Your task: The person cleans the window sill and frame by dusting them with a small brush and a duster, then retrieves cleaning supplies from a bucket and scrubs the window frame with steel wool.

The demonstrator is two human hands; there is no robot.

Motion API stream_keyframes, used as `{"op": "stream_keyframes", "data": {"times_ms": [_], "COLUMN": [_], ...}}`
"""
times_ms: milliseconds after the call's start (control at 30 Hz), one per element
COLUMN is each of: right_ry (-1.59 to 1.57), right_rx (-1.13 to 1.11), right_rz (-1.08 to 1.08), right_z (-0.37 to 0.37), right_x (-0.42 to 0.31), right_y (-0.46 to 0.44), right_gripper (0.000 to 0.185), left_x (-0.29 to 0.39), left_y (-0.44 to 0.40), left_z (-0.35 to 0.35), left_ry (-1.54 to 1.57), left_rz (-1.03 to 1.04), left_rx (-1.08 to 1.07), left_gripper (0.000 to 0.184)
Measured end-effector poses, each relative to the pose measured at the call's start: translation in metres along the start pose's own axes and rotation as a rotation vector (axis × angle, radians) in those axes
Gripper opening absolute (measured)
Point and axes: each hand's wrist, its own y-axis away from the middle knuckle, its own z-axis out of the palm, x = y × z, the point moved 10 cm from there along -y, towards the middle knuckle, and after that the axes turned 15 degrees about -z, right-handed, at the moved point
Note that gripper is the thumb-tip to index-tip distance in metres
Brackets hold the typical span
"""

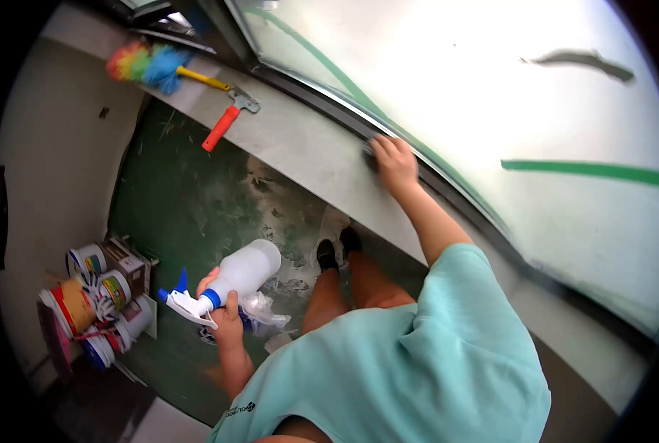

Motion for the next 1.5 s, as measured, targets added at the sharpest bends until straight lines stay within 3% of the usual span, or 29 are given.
{"op": "stream_keyframes", "data": {"times_ms": [167,267,367,433,500,633,667,700,767,900,1000,1100,1167,1233,1267,1300,1367,1500], "right_ry": [0.1,0.069,-0.012,-0.021,0.091,0.337,0.428,0.422,0.244,0.207,0.166,0.374,0.389,0.357,0.333,0.31,0.415,0.335], "right_rx": [-0.124,0.072,0.056,0.083,0.182,0.151,0.185,0.141,0.072,0.114,0.12,0.138,0.178,0.171,0.168,0.169,0.186,0.139], "right_rz": [0.467,0.413,0.322,0.286,0.358,0.737,0.897,1.206,1.171,0.597,0.611,0.887,1.231,1.384,1.325,1.269,0.947,1.043], "right_z": [-0.078,-0.07,-0.031,-0.042,-0.079,-0.17,-0.197,-0.216,-0.206,-0.156,-0.164,-0.214,-0.245,-0.231,-0.224,-0.214,-0.2,-0.225], "right_x": [0.048,0.038,0.033,0.035,0.048,0.09,0.098,0.11,0.124,0.07,0.083,0.108,0.129,0.14,0.138,0.127,0.097,0.119], "right_y": [0.189,0.145,0.083,0.096,0.174,0.386,0.436,0.477,0.472,0.324,0.359,0.489,0.582,0.604,0.583,0.551,0.477,0.535], "right_gripper": [0.025,0.02,0.02,0.023,0.019,0.017,0.015,0.014,0.015,0.02,0.02,0.021,0.017,0.019,0.02,0.021,0.022,0.024], "left_x": [0.049,0.074,0.098,0.11,0.121,0.134,0.13,0.127,0.128,0.127,0.125,0.127,0.126,0.112,0.113,0.111,0.102,0.048], "left_y": [-0.012,-0.024,-0.036,-0.044,-0.045,-0.041,-0.046,-0.048,-0.046,-0.041,-0.042,-0.047,-0.051,-0.063,-0.056,-0.06,-0.034,-0.001], "left_z": [0.034,0.073,0.126,0.161,0.193,0.238,0.247,0.255,0.265,0.285,0.299,0.302,0.299,0.294,0.287,0.266,0.247,0.232], "left_ry": [-0.08,-0.114,-0.099,-0.117,-0.171,-0.135,-0.128,-0.119,-0.112,-0.139,-0.191,-0.248,-0.263,-0.555,-0.564,-0.53,-0.422,-0.348], "left_rz": [0.12,0.23,0.252,0.286,0.334,0.388,0.389,0.389,0.41,0.436,0.422,0.465,0.472,0.453,0.443,0.593,0.389,0.144], "left_rx": [-0.138,-0.234,-0.328,-0.39,-0.438,-0.503,-0.518,-0.528,-0.554,-0.541,-0.552,-0.494,-0.503,-0.39,-0.358,-0.162,-0.175,-0.275], "left_gripper": [0.042,0.041,0.039,0.037,0.039,0.035,0.034,0.034,0.033,0.031,0.032,0.031,0.034,0.04,0.047,0.05,0.046,0.029]}}
